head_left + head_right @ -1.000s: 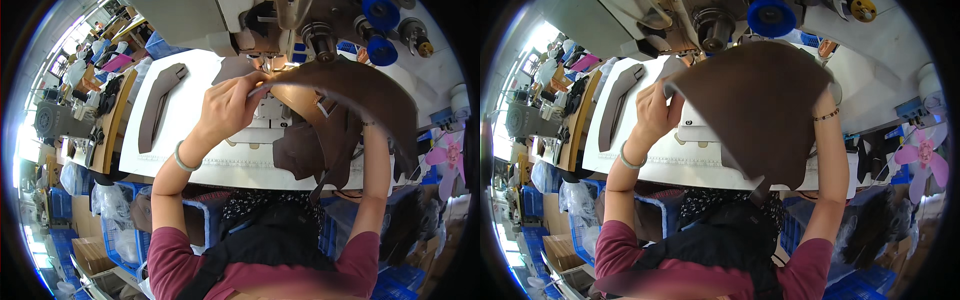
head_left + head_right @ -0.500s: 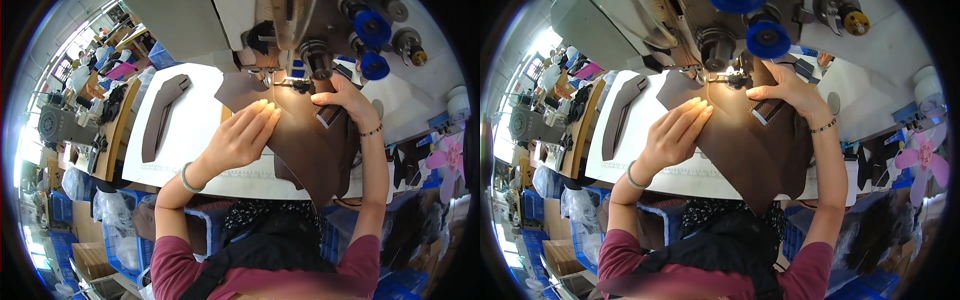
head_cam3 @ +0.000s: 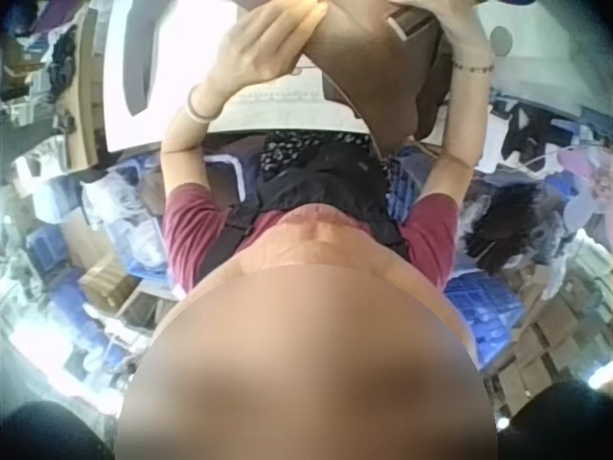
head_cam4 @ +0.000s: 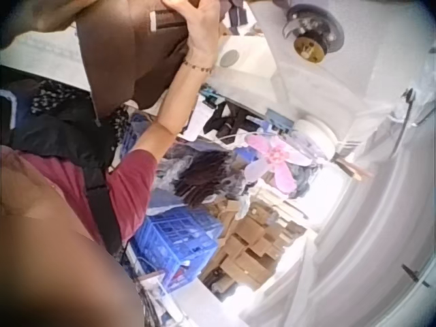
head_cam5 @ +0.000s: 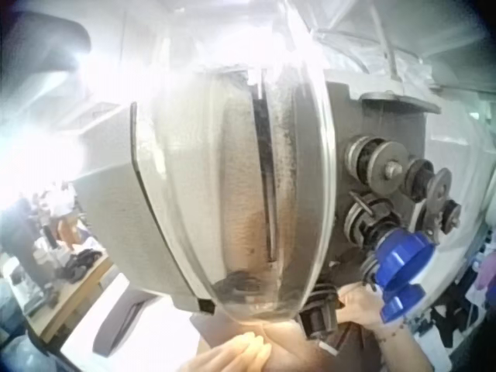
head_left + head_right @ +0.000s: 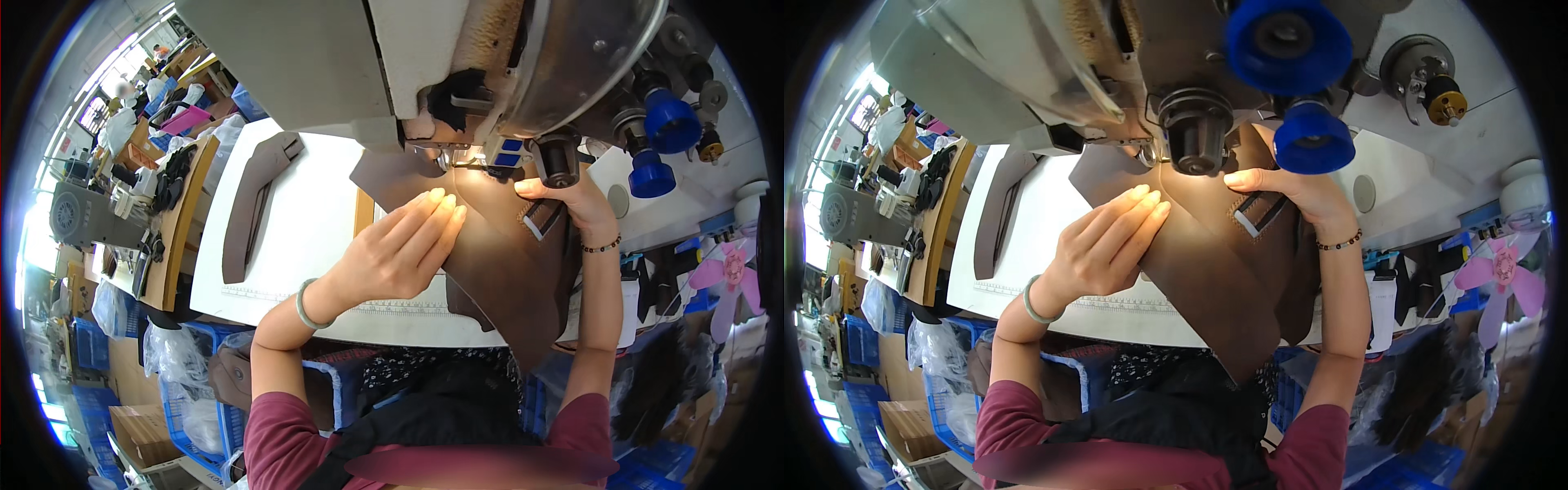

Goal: The worker is using an industrial sewing machine to stitch together components of a leather shoe upper.

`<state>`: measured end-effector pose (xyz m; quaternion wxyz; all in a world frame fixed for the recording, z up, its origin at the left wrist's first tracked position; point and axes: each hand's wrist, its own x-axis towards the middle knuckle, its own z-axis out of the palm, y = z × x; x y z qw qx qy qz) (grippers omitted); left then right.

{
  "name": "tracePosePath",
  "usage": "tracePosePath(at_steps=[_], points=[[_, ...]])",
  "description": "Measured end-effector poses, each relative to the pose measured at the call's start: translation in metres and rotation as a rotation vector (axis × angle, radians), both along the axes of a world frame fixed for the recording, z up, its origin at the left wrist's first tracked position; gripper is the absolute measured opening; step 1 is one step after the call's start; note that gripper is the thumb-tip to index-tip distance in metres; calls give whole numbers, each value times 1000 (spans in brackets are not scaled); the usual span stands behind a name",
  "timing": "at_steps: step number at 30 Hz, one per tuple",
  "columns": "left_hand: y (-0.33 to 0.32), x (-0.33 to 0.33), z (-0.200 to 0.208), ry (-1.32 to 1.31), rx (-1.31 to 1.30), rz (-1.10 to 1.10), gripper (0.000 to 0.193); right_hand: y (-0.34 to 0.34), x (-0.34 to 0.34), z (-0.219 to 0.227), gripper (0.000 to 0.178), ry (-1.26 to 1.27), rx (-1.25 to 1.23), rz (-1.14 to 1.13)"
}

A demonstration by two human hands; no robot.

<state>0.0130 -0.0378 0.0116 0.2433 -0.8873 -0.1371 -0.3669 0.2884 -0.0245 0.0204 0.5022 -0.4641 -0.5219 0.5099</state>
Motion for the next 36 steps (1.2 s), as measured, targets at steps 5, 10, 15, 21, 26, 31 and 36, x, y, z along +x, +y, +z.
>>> tracePosePath(at_steps=[5,10,15,21,26,31,36], points=[[7,2,3,-55,-30,-3,43,6,4,-4,32,-40,26,-16],[6,3,2,-64,-38,35,40,12,5,-10,32,-81,52,-56],[7,3,0,-27,-24,26,40,7,7,-5,36,-14,80,92],[9,3,1,-71,-75,39,40,-1,-6,-5,40,-26,49,-28],[8,2,-1,-93,-59,23,43,-8,-11,-8,39,-26,-6,-27],[5,1,-1,-64,-83,33,44,-13,-15,-14,41,23,77,-37],[4,0,3,-25,-90,34,44,-15,-20,-17,54,47,108,-69]])
